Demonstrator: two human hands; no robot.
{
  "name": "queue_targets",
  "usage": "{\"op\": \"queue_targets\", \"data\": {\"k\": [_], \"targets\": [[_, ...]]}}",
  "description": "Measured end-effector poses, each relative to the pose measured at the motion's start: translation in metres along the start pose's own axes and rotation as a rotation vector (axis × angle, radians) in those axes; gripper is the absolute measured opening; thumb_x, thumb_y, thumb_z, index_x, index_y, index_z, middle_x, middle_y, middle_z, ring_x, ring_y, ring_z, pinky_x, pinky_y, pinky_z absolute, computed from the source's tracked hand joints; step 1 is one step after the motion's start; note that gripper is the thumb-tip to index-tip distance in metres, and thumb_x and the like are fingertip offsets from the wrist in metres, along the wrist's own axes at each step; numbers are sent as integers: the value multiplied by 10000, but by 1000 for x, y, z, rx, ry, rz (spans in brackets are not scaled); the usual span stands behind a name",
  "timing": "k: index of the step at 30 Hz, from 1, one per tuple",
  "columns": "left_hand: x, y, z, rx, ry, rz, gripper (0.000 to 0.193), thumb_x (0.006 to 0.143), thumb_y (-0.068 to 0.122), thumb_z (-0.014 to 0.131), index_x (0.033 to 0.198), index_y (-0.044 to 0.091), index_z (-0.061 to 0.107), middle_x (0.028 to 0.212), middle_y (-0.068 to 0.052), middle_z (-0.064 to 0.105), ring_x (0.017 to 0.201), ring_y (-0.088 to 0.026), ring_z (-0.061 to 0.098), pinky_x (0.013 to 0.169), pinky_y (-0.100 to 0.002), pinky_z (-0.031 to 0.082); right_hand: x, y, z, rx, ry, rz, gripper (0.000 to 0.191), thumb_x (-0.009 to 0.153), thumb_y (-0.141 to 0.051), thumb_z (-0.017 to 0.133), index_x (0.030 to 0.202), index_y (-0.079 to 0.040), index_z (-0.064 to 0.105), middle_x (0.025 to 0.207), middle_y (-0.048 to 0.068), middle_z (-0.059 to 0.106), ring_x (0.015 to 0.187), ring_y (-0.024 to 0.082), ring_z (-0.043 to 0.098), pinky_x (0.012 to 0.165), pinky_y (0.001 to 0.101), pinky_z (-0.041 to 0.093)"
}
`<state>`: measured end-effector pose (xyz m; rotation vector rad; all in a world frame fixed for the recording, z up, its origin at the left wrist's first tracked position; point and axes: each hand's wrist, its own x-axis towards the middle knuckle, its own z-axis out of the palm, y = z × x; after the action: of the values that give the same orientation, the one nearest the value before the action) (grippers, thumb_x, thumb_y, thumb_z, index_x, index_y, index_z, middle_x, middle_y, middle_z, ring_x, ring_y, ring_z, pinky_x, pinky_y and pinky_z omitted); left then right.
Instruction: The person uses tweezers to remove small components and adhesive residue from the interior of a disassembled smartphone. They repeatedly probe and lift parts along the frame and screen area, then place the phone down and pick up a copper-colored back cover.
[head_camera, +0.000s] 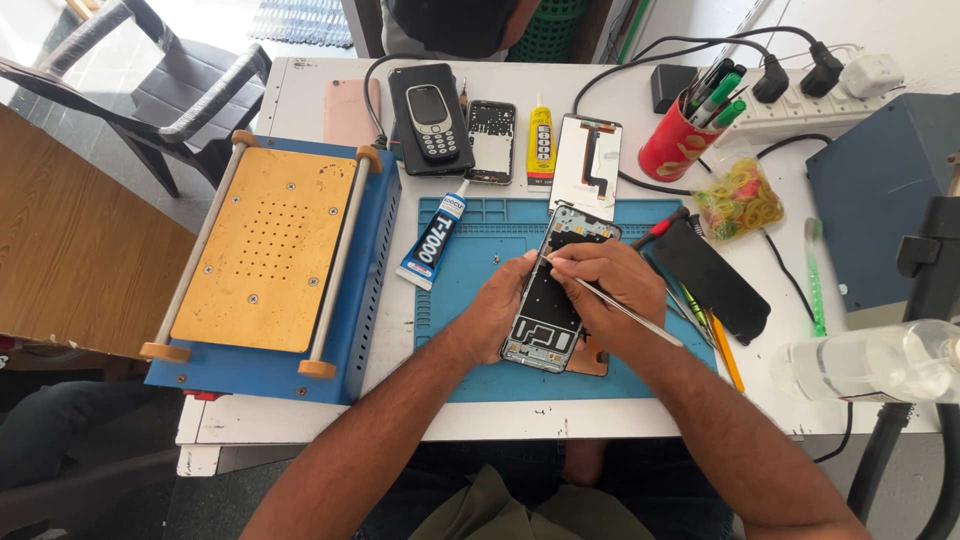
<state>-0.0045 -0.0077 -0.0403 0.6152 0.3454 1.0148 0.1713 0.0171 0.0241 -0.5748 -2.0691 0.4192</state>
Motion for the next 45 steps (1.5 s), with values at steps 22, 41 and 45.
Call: {"op": "queue_targets", "data": {"k": [22, 41, 45], "targets": [[1, 0, 2, 0, -8, 17, 616, 1136, 458, 247, 1356, -78, 458, 1047, -256, 691, 839, -263, 773, 661, -296, 684, -1, 1, 1, -48, 47, -26, 161, 962, -68, 754, 1104, -60, 677, 1115, 104, 748, 1013, 211, 735, 839, 326, 599], [-1, 4, 4, -5, -21, 34, 608, 1130, 458, 249, 1334, -71, 470, 1049, -260, 689, 847, -272, 773, 672, -310, 687, 1, 1, -2, -3, -9, -35, 151, 938, -56, 771, 1070, -80, 700, 1104, 81, 761, 1003, 189, 730, 866, 334, 581], [-1, 4, 6, -9, -16, 33, 627, 1130, 459, 243, 1347, -84, 467, 1066, -281, 683, 858, -288, 772, 683, -324, 690, 2, 0, 0, -6, 39, -47, 149, 947, -49, 769, 1076, -67, 696, 1102, 87, 756, 997, 193, 733, 861, 335, 579]]}}
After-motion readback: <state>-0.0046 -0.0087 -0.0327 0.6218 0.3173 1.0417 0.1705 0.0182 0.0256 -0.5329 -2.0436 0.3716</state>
